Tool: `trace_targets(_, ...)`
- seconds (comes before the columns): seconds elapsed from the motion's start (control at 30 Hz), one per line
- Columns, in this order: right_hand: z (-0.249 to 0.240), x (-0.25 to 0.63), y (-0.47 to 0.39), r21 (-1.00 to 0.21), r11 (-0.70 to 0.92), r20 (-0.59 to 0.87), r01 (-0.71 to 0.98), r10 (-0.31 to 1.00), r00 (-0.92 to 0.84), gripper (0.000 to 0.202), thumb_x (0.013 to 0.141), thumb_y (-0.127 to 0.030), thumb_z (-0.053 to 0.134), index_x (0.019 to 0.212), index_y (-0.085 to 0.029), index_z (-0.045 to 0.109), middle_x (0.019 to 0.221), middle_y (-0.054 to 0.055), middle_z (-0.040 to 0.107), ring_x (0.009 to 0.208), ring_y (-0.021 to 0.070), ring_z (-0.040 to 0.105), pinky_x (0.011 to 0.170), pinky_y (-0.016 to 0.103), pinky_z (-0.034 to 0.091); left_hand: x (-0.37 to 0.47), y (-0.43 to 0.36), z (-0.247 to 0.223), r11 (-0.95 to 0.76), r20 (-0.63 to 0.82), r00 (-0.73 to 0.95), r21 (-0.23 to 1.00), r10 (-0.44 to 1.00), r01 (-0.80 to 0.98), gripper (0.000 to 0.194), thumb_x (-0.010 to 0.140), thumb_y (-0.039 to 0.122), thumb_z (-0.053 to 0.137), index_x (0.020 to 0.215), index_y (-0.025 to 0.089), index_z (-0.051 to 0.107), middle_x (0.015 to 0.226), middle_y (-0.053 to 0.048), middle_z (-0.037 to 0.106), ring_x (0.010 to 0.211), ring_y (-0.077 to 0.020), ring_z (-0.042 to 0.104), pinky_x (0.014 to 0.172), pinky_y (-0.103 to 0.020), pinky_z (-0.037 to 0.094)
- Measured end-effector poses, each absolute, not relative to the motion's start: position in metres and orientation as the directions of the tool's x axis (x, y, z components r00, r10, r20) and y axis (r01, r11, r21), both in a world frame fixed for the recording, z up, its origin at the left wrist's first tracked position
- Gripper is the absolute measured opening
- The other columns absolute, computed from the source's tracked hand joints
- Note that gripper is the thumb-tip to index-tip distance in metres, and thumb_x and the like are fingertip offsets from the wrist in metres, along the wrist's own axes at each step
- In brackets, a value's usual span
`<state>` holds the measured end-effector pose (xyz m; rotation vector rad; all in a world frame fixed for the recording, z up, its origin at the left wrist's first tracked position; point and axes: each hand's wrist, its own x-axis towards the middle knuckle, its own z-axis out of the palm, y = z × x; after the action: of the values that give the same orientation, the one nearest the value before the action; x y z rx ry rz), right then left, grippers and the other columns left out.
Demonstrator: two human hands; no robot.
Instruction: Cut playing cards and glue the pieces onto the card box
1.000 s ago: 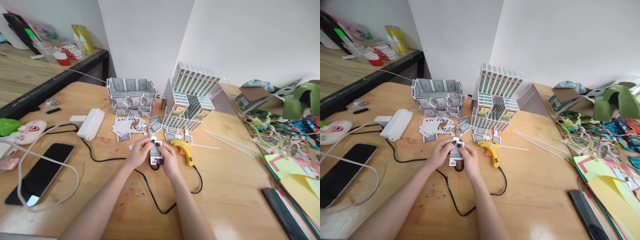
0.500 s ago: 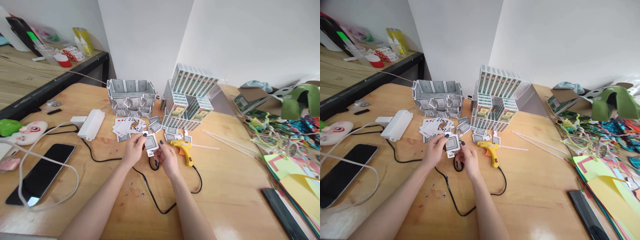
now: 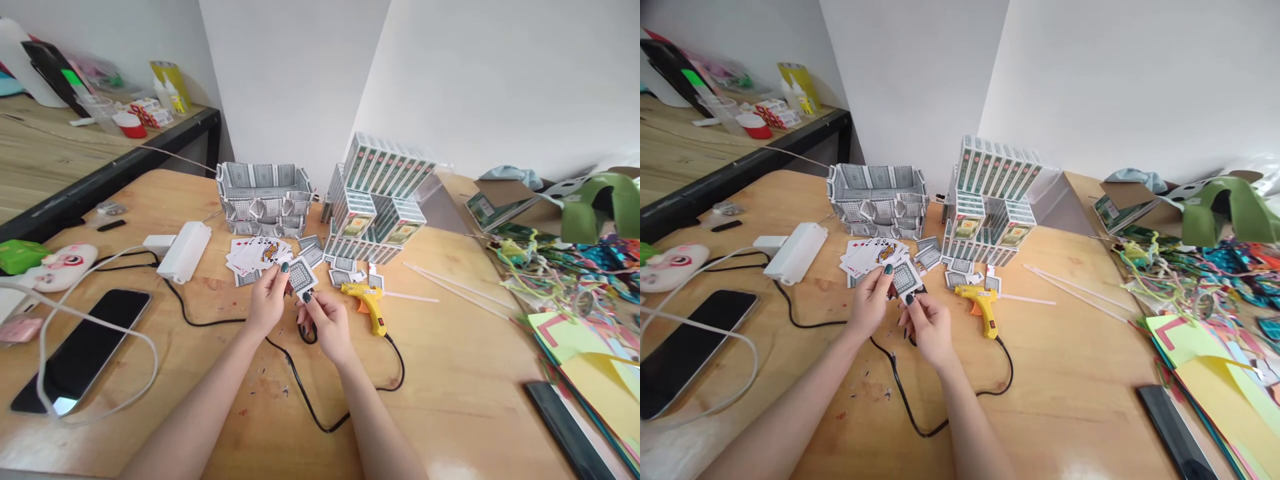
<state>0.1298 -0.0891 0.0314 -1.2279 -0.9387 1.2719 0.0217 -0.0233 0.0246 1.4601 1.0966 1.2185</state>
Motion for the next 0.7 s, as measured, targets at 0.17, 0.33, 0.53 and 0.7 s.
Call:
trace_targets(0.17, 0.04, 0.127, -0.095, -0.997, -0.036, -0.045, -0.067, 0.987, 0.152, 0.033, 0.081, -0.049, 0.048, 0.07, -0.018, 0.054, 0.05, -0.003, 0.051, 0.04, 0.0079, 0.041, 0.039, 0.02, 0.032, 0.024, -0.025, 0.022, -0.126, 0.129, 0.082, 0.991, 0.988, -0.041, 0.036, 0.083, 0.043, 0.045, 0.057, 0.019, 0.038, 0.055, 0.003, 0.041, 0.053, -0.0103, 0.039, 0.052, -0.023, 0.032)
trace_targets(0.33, 0.035, 0.127, -0.095, -0.997, 0.022, 0.037, 0.075, 0.978, 0.203, 0.033, 0.085, -0.045, 0.042, 0.07, -0.018, 0.054, 0.051, -0.002, 0.049, 0.043, 0.0095, 0.041, 0.043, 0.022, 0.031, 0.03, -0.023, 0.015, 0.052, -0.013, 0.154, 0.967, 0.988, -0.25, 0.031, 0.077, 0.046, 0.053, 0.066, 0.017, 0.05, 0.059, 0.002, 0.05, 0.053, -0.0097, 0.045, 0.05, -0.023, 0.036)
trace_targets(0.53, 0.02, 0.137, -0.092, -0.633, 0.106, 0.35, 0.767, 0.923, 0.161, 0.023, 0.086, -0.025, 0.04, 0.072, -0.019, 0.057, 0.059, 0.003, 0.053, 0.052, 0.0131, 0.045, 0.051, 0.026, 0.028, 0.031, -0.022, 0.016, 0.23, -0.081, 0.368, 0.895, 0.926, -0.381, 0.039, 0.074, 0.05, 0.055, 0.09, 0.015, 0.06, 0.076, -0.005, 0.063, 0.07, -0.0154, 0.059, 0.061, -0.027, 0.046)
trace_targets(0.7, 0.017, 0.141, -0.09, -0.525, 0.086, 0.361, 0.847, 0.923, 0.13, 0.022, 0.086, -0.022, 0.04, 0.073, -0.019, 0.058, 0.06, 0.005, 0.055, 0.052, 0.0144, 0.047, 0.05, 0.027, 0.024, 0.029, -0.022, 0.022, 0.283, -0.139, 0.388, 0.895, 0.911, -0.345, 0.041, 0.069, 0.038, 0.066, 0.104, 0.018, 0.057, 0.083, -0.004, 0.067, 0.079, -0.0173, 0.061, 0.072, -0.029, 0.047)
